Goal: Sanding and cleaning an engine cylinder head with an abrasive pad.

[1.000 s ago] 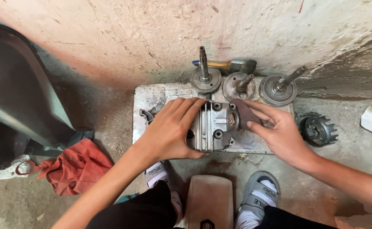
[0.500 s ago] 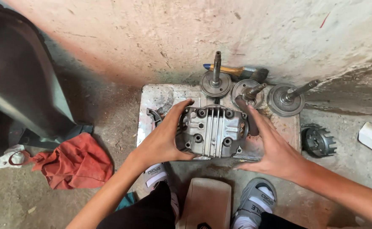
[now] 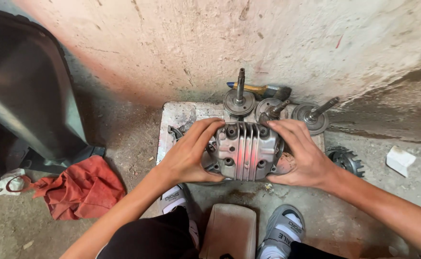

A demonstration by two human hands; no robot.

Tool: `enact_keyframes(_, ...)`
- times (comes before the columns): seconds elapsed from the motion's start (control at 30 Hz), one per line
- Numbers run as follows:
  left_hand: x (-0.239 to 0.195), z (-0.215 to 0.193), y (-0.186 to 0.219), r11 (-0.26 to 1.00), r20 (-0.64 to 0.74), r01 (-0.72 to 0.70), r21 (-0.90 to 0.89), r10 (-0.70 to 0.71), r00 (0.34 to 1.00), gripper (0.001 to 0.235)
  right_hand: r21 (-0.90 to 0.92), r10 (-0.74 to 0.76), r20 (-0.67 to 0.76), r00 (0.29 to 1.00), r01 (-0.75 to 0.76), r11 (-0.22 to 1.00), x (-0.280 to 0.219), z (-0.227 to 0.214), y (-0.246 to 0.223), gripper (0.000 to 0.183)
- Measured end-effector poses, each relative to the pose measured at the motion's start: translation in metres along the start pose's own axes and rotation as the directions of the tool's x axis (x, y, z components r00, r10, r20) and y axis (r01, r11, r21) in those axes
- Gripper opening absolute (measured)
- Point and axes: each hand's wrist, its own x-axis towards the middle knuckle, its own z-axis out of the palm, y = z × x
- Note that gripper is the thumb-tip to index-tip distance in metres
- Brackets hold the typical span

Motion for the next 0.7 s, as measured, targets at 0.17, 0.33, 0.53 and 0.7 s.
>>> enact_keyframes(0.17, 0.016, -0.02, 0.032, 0.99, -0.031, 0.103, -0.097, -0.106, 0.994, 0.11, 0.078, 0.124, 0.022, 0.992, -0.125, 0.989, 0.035, -0.052, -0.049, 0.119)
enact_keyframes(0.33, 0.016, -0.024, 0.031, 0.984, -0.084, -0.171, 0.043, 0.174, 0.981, 0.113, -0.218, -0.132, -0.018, 0.991, 0.125, 0.968, 0.025, -0.074, -0.056, 0.117)
enact_keyframes(0.53, 0.022, -0.036, 0.054, 0.969, -0.049, -0.241, 0.048, 0.243, 0.969, 0.116, -0.266, -0.163, -0.07, 0.984, 0.139, 0.954, 0.015, -0.08, -0.077, 0.119)
enact_keyframes(0.7, 0.008, -0.036, 0.085, 0.983, -0.12, -0.175, 0.059, 0.181, 0.976, 0.113, -0.014, 0.03, -0.096, 0.995, -0.031, 0.999, 0.006, -0.059, -0.069, 0.122)
